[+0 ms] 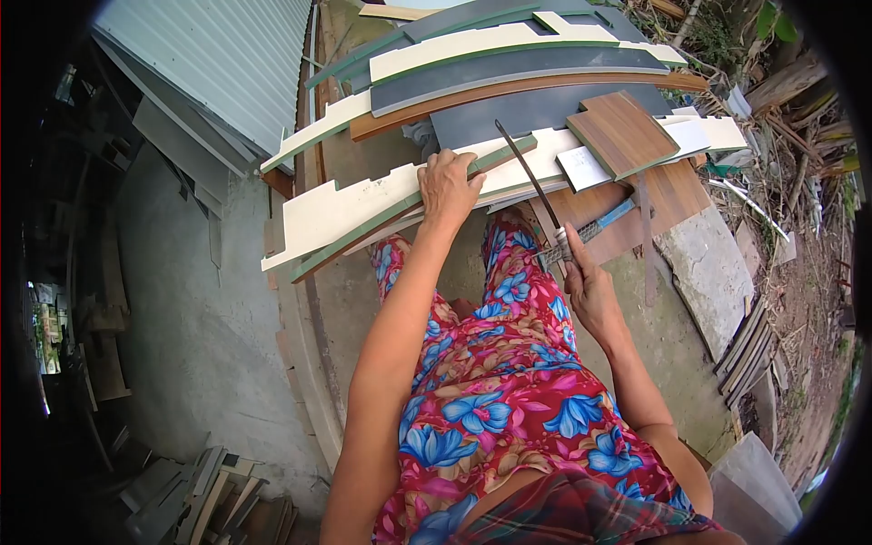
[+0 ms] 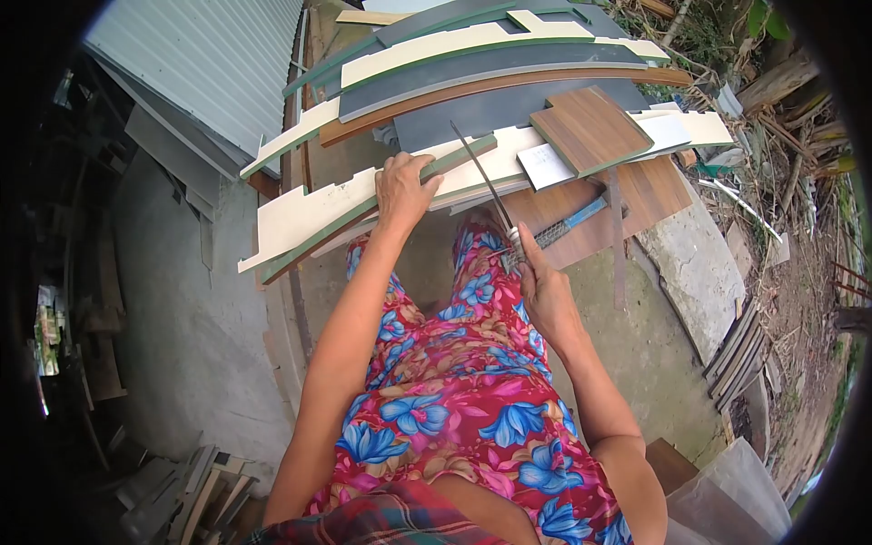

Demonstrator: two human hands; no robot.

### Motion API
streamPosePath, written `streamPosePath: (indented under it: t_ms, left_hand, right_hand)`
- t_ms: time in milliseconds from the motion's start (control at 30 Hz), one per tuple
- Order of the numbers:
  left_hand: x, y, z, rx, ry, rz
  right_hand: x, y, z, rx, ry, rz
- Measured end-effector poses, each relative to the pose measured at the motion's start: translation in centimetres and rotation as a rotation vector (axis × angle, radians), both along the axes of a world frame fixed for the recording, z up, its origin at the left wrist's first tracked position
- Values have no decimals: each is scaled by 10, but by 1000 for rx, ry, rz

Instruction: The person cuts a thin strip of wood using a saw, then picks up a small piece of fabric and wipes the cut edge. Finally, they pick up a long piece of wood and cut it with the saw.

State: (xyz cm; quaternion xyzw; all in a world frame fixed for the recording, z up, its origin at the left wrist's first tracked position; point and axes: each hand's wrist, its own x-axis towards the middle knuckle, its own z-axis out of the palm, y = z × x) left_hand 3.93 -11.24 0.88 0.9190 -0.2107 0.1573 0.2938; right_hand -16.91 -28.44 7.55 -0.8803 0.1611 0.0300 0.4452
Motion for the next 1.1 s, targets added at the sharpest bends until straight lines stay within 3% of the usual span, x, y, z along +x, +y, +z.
streamPosePath:
  t_ms: [267, 567, 700, 1100]
  left_hand:
    - [7, -29, -5, -52, -8, -28]
    - [7, -29, -8, -71, -50, -27]
    - [7, -29, -5, -78, -48, -34]
    - [5, -28, -5, -67, -40, -23]
  right_hand:
    - [-4, -8, -11, -39, -70, 37]
    - [-3, -8, -2, -150, 37, 48]
    - [-1, -8, -10, -188, -65, 69]
    - [106, 8, -48, -302, -263, 122]
